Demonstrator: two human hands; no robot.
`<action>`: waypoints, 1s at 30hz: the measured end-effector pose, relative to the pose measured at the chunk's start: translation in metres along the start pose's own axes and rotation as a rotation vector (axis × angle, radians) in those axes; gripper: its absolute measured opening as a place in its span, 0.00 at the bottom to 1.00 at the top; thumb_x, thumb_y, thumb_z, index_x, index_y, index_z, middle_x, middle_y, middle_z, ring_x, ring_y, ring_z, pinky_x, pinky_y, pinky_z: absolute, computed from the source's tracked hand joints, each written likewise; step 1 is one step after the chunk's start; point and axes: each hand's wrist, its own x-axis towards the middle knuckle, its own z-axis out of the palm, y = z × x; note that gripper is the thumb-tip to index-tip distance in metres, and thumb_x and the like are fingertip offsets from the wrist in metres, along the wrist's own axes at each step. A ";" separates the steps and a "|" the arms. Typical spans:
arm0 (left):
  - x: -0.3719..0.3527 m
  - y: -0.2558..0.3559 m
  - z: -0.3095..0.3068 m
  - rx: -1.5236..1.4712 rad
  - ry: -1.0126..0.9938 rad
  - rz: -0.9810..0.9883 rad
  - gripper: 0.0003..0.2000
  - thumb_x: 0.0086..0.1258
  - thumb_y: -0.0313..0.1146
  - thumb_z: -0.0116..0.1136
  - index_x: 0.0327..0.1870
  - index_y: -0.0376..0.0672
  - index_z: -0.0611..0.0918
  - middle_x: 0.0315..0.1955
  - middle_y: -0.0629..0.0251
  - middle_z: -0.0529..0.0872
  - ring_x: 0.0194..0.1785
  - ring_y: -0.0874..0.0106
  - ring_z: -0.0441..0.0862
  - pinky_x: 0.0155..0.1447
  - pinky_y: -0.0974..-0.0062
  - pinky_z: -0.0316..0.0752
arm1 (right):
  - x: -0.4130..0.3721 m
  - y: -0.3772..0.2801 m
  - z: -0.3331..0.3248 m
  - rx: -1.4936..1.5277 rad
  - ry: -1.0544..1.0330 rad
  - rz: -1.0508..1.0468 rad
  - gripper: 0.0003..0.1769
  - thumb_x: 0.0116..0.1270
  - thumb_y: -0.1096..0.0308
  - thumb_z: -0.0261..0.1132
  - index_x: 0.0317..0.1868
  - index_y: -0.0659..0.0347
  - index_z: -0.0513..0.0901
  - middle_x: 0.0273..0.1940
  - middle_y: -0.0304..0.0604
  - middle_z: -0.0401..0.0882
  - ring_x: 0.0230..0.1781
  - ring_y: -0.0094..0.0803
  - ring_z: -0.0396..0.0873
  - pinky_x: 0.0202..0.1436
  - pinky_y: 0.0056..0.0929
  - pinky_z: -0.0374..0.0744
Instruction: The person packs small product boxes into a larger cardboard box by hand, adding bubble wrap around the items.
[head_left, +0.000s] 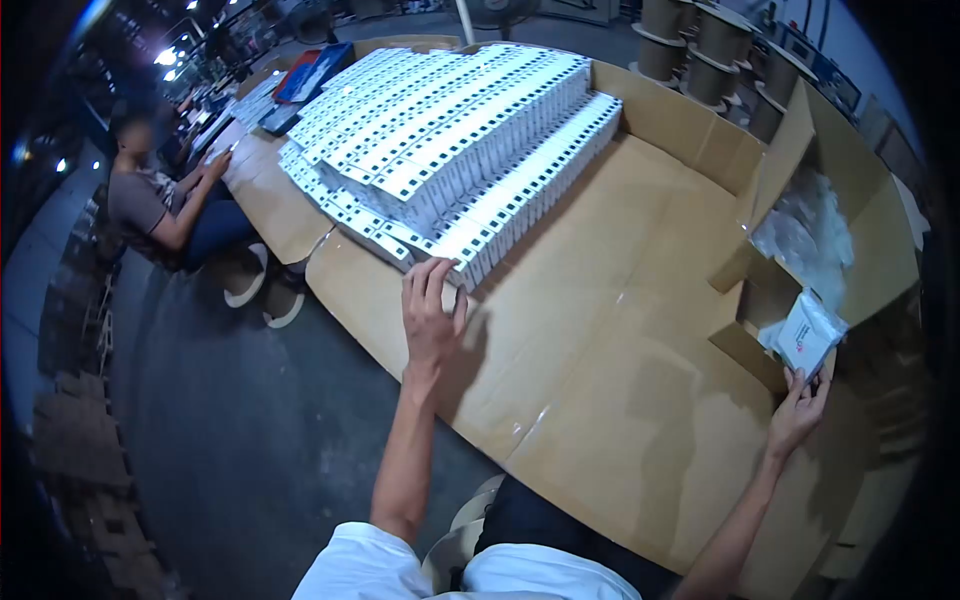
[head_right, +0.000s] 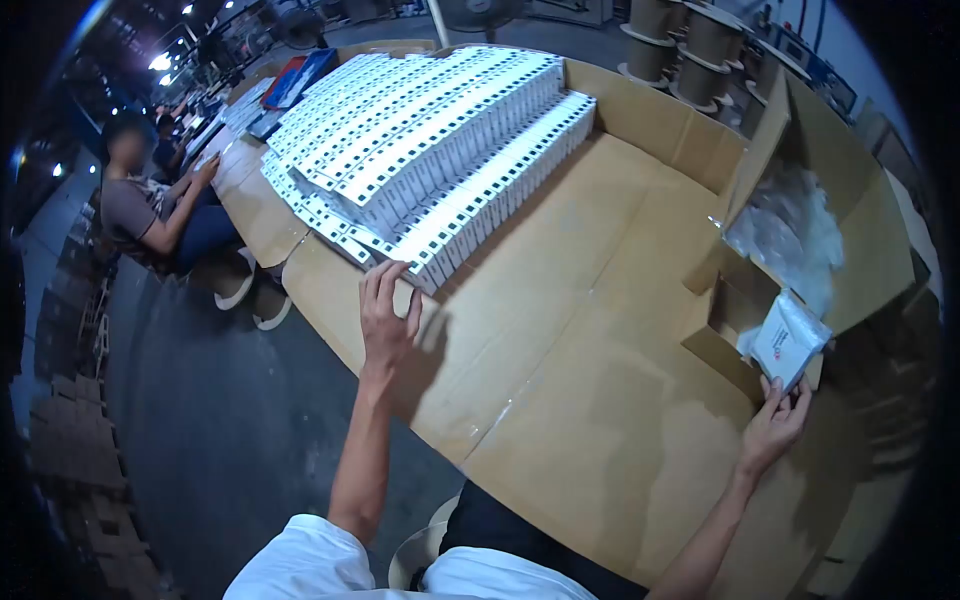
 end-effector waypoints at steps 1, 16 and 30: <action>0.005 -0.007 -0.001 0.015 -0.008 0.022 0.22 0.57 0.22 0.68 0.55 0.41 0.81 0.53 0.58 0.82 0.59 0.56 0.78 0.64 0.59 0.73 | 0.011 0.016 -0.001 -0.040 -0.013 0.011 0.19 0.78 0.74 0.59 0.64 0.72 0.69 0.53 0.53 0.79 0.50 0.37 0.83 0.56 0.35 0.84; 0.006 -0.037 0.004 0.019 -0.148 0.096 0.22 0.56 0.20 0.69 0.53 0.46 0.85 0.46 0.62 0.80 0.50 0.61 0.79 0.53 0.63 0.77 | 0.019 0.028 0.022 -0.810 0.048 -0.313 0.18 0.77 0.67 0.59 0.60 0.71 0.72 0.52 0.63 0.77 0.53 0.60 0.77 0.55 0.50 0.75; -0.009 0.012 -0.059 -0.005 -0.148 0.165 0.23 0.46 0.22 0.73 0.46 0.48 0.83 0.46 0.67 0.82 0.53 0.63 0.79 0.55 0.63 0.71 | 0.044 0.028 0.032 -0.939 -0.051 -0.204 0.20 0.60 0.78 0.71 0.52 0.66 0.77 0.46 0.59 0.82 0.49 0.59 0.80 0.53 0.50 0.76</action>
